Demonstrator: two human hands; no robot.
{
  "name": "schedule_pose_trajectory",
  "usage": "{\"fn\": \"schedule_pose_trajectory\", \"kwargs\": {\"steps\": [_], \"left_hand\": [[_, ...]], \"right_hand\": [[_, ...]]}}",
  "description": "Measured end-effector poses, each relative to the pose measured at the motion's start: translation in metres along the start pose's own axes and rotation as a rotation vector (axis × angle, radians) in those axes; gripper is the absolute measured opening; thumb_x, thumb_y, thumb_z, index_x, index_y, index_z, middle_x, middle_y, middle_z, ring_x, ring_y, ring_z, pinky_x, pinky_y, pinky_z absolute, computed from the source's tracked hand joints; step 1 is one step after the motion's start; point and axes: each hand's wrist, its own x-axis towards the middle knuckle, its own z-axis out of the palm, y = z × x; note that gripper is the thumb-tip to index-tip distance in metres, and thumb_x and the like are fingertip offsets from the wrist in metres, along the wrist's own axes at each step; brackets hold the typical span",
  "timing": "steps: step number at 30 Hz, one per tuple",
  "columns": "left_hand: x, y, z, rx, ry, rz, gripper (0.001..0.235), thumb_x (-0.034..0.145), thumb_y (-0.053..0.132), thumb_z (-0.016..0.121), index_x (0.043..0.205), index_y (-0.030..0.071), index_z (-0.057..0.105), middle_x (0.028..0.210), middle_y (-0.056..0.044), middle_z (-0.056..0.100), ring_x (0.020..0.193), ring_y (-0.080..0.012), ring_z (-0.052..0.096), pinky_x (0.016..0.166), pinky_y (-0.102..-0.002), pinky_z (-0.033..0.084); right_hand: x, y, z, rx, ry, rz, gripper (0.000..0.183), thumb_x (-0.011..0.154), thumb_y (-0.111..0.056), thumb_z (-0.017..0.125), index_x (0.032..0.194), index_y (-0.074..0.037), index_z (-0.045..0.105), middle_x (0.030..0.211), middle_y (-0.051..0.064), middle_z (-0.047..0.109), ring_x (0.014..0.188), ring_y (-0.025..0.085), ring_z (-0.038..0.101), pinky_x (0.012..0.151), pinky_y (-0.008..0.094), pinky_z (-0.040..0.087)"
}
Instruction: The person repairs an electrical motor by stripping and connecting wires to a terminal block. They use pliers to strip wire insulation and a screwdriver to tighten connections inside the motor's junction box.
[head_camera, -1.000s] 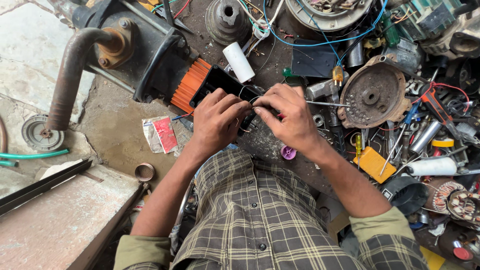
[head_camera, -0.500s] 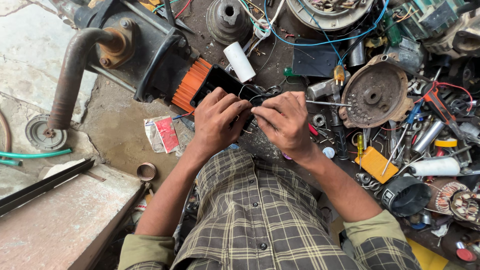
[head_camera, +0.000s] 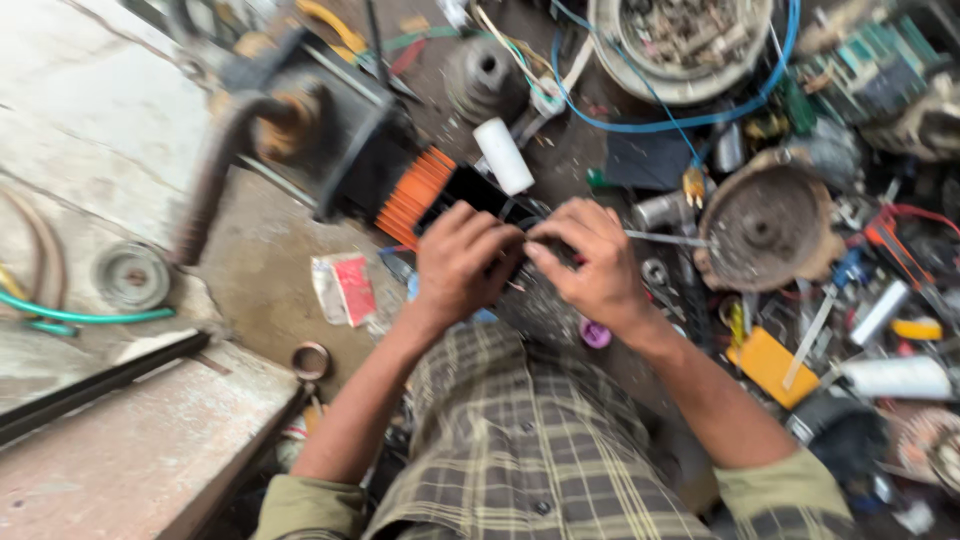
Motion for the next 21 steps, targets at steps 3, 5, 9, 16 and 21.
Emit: {"fn": "schedule_pose_trajectory", "kwargs": {"steps": [3,5,9,16,21], "left_hand": [[0.004,0.001,-0.003,-0.021,0.013,0.008,0.024,0.078,0.012,0.083,0.097,0.009,0.070,0.084,-0.004,0.061,0.078,-0.0256,0.057,0.068,-0.039,0.048],[0.003,0.002,-0.004,-0.052,0.028,0.010,0.023,0.080,0.011,0.082,0.098,0.010,0.068,0.090,-0.004,0.064,0.082,-0.0250,0.058,0.071,-0.037,0.050],[-0.001,0.001,-0.002,-0.074,0.029,0.007,0.025,0.079,0.010,0.081,0.100,0.011,0.069,0.089,-0.003,0.063,0.082,-0.0255,0.057,0.071,-0.037,0.049],[-0.006,-0.005,-0.003,-0.113,-0.048,0.003,0.030,0.076,0.005,0.075,0.105,0.010,0.068,0.094,-0.003,0.063,0.090,-0.0265,0.058,0.077,-0.038,0.050],[-0.004,-0.008,-0.006,-0.116,-0.104,-0.010,0.027,0.078,0.007,0.076,0.104,0.010,0.068,0.093,-0.004,0.063,0.089,-0.0274,0.056,0.077,-0.039,0.049]], "right_hand": [[0.006,0.000,-0.002,0.139,-0.040,0.128,0.010,0.088,-0.007,0.077,0.095,-0.004,0.071,0.092,0.008,0.066,0.088,0.025,0.066,0.080,0.036,0.051],[0.009,0.004,-0.004,0.165,-0.067,0.127,0.012,0.083,-0.006,0.077,0.093,-0.004,0.072,0.090,0.008,0.067,0.086,0.025,0.067,0.078,0.036,0.052],[0.008,0.009,-0.001,0.161,-0.094,0.168,0.014,0.079,-0.008,0.078,0.093,-0.007,0.073,0.090,0.004,0.069,0.087,0.021,0.068,0.078,0.034,0.051],[0.018,0.015,-0.008,-0.349,-0.159,-0.312,0.025,0.076,-0.012,0.078,0.101,-0.014,0.073,0.098,-0.003,0.068,0.092,0.019,0.060,0.088,0.045,0.035],[0.012,0.009,-0.004,-0.559,-0.099,-0.421,0.031,0.069,-0.008,0.075,0.100,-0.013,0.075,0.094,0.000,0.068,0.090,0.021,0.062,0.084,0.048,0.035]]}}
